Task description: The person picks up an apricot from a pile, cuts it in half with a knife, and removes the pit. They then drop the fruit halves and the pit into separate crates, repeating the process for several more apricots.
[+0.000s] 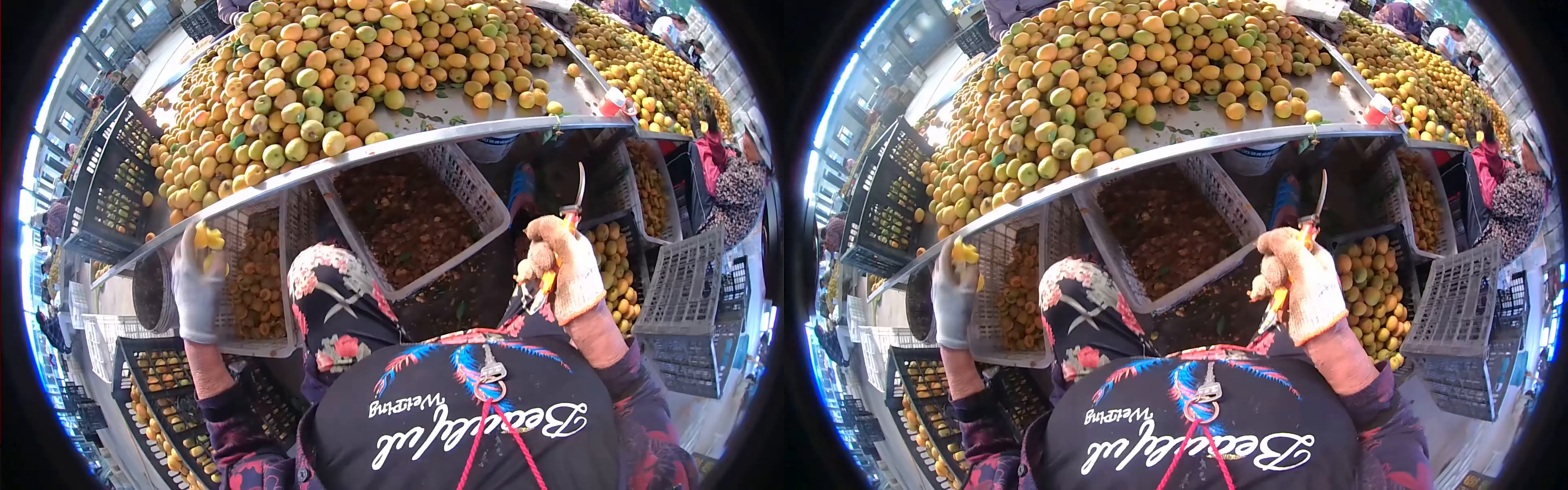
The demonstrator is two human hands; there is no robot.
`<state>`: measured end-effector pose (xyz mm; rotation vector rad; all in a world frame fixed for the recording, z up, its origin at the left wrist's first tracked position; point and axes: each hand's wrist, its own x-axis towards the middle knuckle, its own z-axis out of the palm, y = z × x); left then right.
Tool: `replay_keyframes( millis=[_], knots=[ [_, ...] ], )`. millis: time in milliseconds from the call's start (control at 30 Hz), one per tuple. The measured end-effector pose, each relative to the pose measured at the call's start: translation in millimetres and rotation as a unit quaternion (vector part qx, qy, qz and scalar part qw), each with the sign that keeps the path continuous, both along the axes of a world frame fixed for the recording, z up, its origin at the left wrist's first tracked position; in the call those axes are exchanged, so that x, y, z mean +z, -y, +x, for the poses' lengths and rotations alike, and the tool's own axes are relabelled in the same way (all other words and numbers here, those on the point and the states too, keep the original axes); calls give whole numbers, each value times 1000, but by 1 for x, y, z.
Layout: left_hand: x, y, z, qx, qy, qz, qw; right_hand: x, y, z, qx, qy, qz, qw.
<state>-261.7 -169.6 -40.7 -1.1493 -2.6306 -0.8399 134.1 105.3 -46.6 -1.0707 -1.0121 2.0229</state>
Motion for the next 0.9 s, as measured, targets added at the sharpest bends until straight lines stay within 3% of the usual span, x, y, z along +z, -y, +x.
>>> replay_keyframes(
  millis=[133, 200, 233, 300, 400, 500, 600, 667, 800, 900],
  knots=[
    [-101, 68, -72, 32, -13, -45, 998, -25, -24, -7, -2, 12, -7, 1000],
    [-84, 31, -45, 91, 115, -42, 988, -38, -34, -18, -29, 39, -40, 998],
    [-81, 16, -40, 94, 116, -47, 988, -45, -40, -21, -24, 45, -49, 997],
    [-76, -23, -38, 47, 181, 49, 981, -50, -46, -30, -12, 37, -61, 997],
    [-39, -97, -20, -7, 203, 72, 976, -59, -53, -40, 26, 43, -10, 999],
    [-20, -184, 0, -146, 124, 99, 976, -73, -54, -43, 60, 47, 45, 996],
    [-16, -282, 21, -266, -25, 71, 961, -59, -53, -43, 84, 31, -88, 992],
    [-43, -348, 13, -289, -142, 50, 945, -63, -54, -39, 90, 49, -63, 993],
    [-69, -445, 4, -159, -234, -185, 941, -66, -60, -28, 85, 66, -42, 993],
    [-73, -469, 3, -147, -223, -268, 926, -64, -66, -19, 75, 68, -58, 993]
  ],
)
